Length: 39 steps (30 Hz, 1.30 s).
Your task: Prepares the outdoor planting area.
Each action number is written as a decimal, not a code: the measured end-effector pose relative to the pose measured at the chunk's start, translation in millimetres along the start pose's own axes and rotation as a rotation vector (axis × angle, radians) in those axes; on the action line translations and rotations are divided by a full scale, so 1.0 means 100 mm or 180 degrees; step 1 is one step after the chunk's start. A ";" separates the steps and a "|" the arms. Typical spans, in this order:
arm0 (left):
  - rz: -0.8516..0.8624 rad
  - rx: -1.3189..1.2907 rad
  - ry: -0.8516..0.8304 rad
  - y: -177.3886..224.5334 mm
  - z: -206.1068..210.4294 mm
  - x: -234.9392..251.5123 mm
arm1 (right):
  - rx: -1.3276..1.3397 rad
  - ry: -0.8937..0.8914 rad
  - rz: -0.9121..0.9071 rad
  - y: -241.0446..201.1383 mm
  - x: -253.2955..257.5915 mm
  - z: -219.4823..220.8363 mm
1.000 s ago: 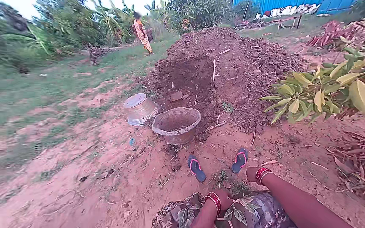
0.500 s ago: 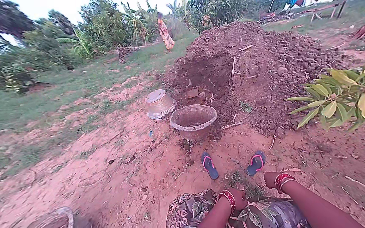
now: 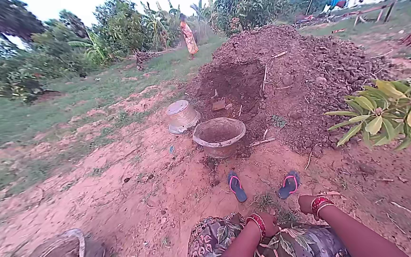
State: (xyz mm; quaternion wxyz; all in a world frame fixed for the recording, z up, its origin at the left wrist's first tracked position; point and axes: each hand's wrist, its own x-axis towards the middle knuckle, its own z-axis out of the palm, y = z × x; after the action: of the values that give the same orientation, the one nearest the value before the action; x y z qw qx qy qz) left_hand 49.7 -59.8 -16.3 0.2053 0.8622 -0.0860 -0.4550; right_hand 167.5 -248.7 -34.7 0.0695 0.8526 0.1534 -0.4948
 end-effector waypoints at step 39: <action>-0.0061 -0.0122 0.0058 -0.06 -0.01 -0.01 | -0.0119 0.0109 -0.0283 0.04 0.14 0.03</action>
State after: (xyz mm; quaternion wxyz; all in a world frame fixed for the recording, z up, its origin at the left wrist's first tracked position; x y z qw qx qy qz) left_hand 49.9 -53.7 -18.0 0.2182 0.8631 -0.0671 -0.4505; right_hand 172.8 -250.2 -48.1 0.0607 0.8518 0.2015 -0.4797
